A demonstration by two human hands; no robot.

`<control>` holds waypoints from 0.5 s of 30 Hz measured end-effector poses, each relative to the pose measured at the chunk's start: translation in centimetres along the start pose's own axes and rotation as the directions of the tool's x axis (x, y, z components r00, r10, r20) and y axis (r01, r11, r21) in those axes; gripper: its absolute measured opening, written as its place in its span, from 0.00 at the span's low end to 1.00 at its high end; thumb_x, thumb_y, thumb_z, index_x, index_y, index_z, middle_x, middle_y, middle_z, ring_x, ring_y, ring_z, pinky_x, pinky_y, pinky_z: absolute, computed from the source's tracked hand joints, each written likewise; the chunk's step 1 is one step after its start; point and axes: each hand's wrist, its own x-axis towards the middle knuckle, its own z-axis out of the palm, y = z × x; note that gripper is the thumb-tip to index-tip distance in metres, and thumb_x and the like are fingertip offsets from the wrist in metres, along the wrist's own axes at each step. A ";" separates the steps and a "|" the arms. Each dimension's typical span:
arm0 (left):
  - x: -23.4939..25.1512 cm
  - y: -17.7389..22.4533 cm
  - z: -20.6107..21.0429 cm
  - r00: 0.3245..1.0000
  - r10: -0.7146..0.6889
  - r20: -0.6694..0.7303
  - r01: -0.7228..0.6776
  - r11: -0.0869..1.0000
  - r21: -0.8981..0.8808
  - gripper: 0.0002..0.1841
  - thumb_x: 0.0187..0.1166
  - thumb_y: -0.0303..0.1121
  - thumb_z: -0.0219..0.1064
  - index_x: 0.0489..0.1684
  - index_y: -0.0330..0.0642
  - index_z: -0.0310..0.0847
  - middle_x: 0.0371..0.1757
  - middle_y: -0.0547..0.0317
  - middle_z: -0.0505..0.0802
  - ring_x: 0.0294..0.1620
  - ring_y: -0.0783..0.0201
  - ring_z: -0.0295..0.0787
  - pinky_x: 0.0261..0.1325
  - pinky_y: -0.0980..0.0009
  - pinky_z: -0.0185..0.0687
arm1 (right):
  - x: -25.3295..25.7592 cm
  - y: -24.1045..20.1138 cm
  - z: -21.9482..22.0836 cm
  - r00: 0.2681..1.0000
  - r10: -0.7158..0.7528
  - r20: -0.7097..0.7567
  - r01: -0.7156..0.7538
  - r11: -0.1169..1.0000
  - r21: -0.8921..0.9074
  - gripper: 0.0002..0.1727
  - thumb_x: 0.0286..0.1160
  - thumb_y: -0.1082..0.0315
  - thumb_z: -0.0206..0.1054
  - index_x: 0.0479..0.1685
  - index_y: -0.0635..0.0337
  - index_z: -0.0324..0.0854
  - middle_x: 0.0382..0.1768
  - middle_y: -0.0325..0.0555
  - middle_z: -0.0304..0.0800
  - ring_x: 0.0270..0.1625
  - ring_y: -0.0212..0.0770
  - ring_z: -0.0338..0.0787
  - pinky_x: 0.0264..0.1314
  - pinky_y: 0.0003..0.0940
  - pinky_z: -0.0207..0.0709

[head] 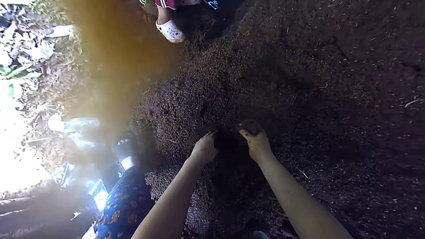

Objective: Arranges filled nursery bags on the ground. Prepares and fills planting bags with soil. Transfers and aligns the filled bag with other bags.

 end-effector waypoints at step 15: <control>-4.6 -3.3 -0.6 0.989 0.053 -0.138 -0.068 0.992 -0.106 0.33 0.84 0.28 0.60 0.93 0.55 0.61 0.81 0.48 0.82 0.75 0.42 0.84 0.73 0.35 0.76 | -4.2 -3.7 5.0 0.947 0.236 0.218 0.061 0.533 -0.844 0.21 0.92 0.55 0.53 0.71 0.57 0.79 0.57 0.65 0.90 0.62 0.67 0.89 0.59 0.70 0.79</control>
